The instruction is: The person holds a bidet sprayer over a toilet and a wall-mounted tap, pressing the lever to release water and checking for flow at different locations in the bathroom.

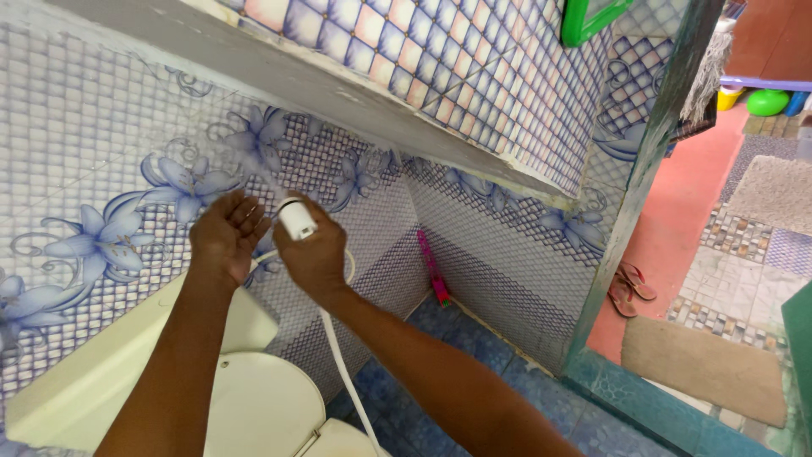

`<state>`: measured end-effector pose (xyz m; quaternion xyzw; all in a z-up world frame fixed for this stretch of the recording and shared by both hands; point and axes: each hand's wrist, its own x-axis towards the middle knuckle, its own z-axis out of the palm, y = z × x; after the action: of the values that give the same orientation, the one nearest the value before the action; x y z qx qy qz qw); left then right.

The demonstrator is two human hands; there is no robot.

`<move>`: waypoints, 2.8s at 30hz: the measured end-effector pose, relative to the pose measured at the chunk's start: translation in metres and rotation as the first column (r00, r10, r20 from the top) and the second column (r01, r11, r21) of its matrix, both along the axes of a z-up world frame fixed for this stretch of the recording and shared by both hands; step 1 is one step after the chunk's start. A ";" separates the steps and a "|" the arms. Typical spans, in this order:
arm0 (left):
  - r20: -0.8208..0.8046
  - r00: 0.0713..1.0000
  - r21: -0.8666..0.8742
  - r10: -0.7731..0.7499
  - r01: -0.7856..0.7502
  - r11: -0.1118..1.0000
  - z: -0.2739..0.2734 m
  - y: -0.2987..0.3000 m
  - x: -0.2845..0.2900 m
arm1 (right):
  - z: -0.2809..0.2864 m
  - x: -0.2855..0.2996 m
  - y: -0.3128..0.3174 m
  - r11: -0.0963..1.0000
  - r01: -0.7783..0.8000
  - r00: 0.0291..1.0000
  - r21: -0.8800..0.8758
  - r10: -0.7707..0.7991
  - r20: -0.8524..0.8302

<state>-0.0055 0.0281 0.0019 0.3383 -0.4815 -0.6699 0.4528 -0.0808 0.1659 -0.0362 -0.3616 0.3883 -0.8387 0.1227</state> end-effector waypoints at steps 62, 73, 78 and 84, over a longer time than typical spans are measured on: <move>-0.005 0.991 -0.049 -0.131 0.131 0.990 -0.016 0.044 -0.043 | -0.018 -0.027 0.019 0.975 0.179 0.980 0.128 -0.166 -0.111; -0.142 0.979 -0.112 -0.149 0.134 0.985 -0.005 0.062 -0.059 | -0.019 -0.037 0.031 0.971 0.226 0.959 0.078 -0.208 -0.194; -0.095 0.986 -0.151 -0.140 0.125 0.981 -0.016 0.060 -0.064 | -0.026 -0.042 0.028 0.976 0.208 0.962 0.064 -0.192 -0.196; -0.040 0.993 -0.182 -0.115 0.106 0.978 -0.016 0.061 -0.066 | -0.032 -0.068 0.028 0.952 0.244 0.969 0.183 -0.244 -0.027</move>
<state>-0.0716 0.0893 -0.0139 0.2518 -0.5462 -0.6563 0.4556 -0.1484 0.1940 -0.0686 -0.2996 0.5064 -0.8070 0.0504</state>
